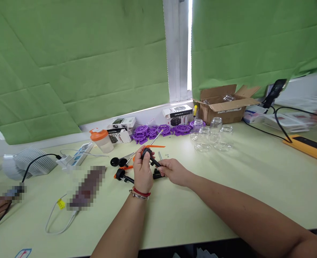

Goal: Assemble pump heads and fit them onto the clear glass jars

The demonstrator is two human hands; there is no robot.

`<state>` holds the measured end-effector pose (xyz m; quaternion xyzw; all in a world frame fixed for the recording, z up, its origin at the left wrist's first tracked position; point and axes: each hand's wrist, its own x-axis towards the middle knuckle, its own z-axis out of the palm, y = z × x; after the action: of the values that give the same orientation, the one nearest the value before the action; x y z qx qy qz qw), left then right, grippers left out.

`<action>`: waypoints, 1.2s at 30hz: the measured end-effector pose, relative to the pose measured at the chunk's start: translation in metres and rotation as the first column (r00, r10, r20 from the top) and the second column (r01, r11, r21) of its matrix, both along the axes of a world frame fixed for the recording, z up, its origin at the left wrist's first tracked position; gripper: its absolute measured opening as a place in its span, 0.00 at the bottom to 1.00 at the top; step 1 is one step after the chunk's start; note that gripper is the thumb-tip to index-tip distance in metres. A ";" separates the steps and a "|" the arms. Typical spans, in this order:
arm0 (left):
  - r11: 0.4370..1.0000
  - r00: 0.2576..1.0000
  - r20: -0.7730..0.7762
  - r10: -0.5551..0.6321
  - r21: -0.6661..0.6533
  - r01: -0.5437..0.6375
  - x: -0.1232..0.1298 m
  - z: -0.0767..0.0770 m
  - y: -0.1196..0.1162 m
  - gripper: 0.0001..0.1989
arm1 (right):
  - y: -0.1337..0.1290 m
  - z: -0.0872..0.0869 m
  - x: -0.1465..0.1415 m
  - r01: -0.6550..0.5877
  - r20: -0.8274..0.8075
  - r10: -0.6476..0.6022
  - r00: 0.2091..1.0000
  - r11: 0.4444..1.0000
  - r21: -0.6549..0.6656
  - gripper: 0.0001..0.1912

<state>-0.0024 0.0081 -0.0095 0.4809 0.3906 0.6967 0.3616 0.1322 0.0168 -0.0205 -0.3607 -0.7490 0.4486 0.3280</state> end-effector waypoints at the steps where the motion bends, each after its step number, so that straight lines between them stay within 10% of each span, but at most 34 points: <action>1: 1.000 1.000 -0.018 0.008 -0.001 -0.008 0.000 0.000 0.000 0.18 | 0.000 0.000 0.000 -0.003 -0.003 0.002 1.000 1.000 -0.002 0.10; 15: 0.976 0.934 -0.285 0.216 0.075 -0.203 -0.008 0.008 -0.006 0.17 | 0.000 -0.006 -0.003 -0.074 -0.133 0.054 0.990 0.986 -0.152 0.11; 36: 0.972 0.873 -0.451 0.185 0.214 -0.096 -0.016 0.017 -0.009 0.19 | -0.005 0.013 0.000 -0.316 -0.478 0.092 0.874 0.853 -0.415 0.18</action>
<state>-0.0180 -0.0014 0.0078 0.6364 0.4340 0.6176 0.1587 0.1323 0.0123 -0.0071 -0.2357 -0.5546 0.7229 0.3381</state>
